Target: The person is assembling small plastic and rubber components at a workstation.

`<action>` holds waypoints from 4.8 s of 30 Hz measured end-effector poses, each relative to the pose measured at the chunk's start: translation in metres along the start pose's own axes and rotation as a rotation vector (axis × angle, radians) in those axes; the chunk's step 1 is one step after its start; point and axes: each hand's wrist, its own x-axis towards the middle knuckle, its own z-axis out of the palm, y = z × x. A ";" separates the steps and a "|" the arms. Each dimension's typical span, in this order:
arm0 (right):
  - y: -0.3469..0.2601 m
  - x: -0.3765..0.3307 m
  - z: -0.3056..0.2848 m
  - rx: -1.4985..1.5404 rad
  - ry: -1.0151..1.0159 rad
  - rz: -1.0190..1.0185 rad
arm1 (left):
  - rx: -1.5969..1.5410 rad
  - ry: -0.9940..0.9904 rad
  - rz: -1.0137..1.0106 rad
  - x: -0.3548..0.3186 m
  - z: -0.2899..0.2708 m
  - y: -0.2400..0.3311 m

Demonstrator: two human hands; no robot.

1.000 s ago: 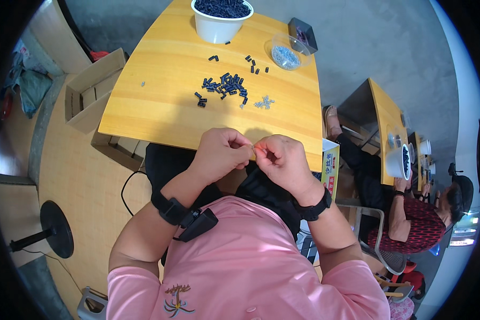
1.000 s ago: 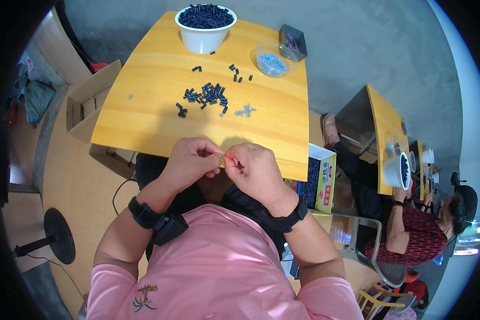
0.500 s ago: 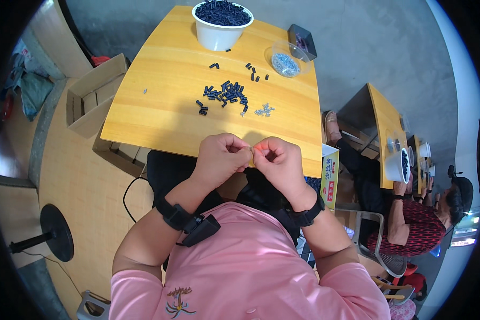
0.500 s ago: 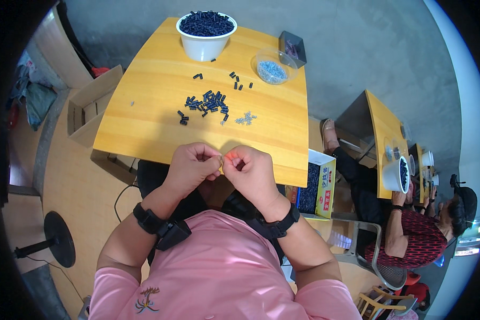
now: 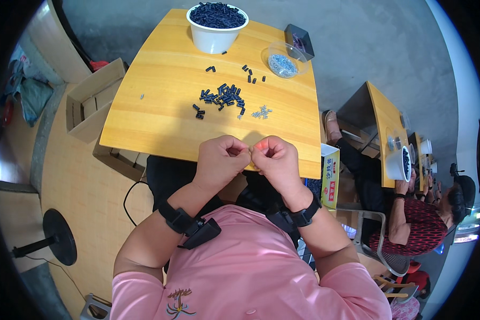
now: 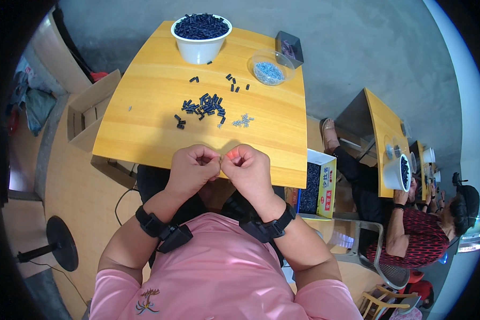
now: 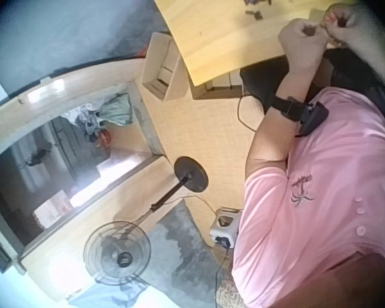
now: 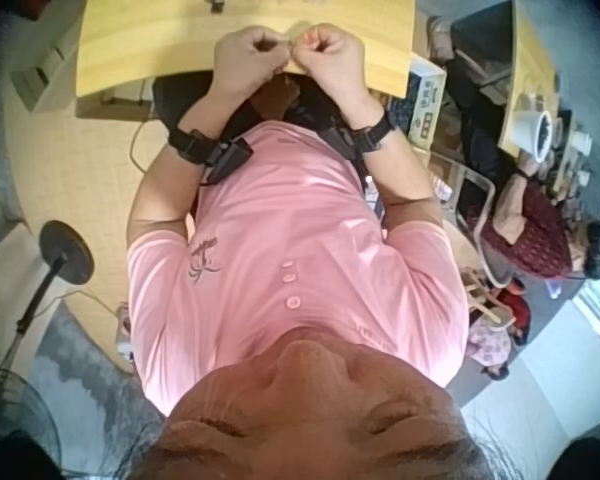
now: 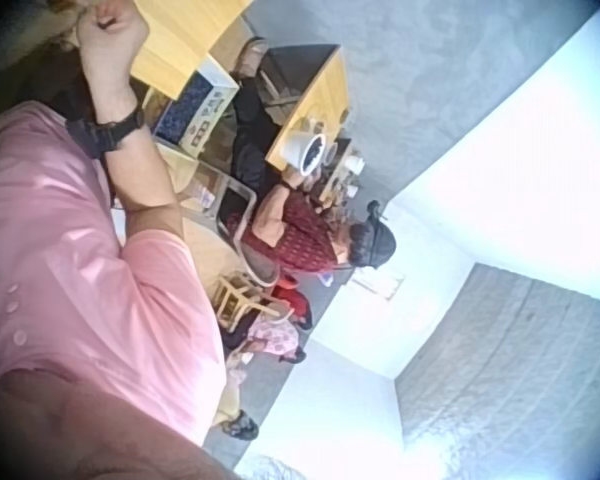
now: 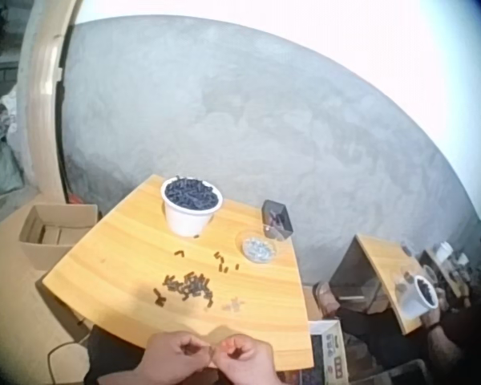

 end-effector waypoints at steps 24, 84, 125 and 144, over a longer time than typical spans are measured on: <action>0.009 0.003 -0.014 0.226 -0.223 -0.127 | -0.251 -0.079 -0.178 0.000 -0.006 0.008; -0.007 0.007 -0.016 -0.135 -0.257 0.110 | 0.460 0.006 0.252 -0.006 -0.001 0.004; -0.010 0.007 -0.007 -0.414 -0.183 -0.474 | 0.421 0.034 0.315 -0.005 -0.010 0.010; -0.002 0.010 -0.017 -0.364 -0.299 -0.256 | 0.623 -0.018 0.620 -0.008 -0.008 0.004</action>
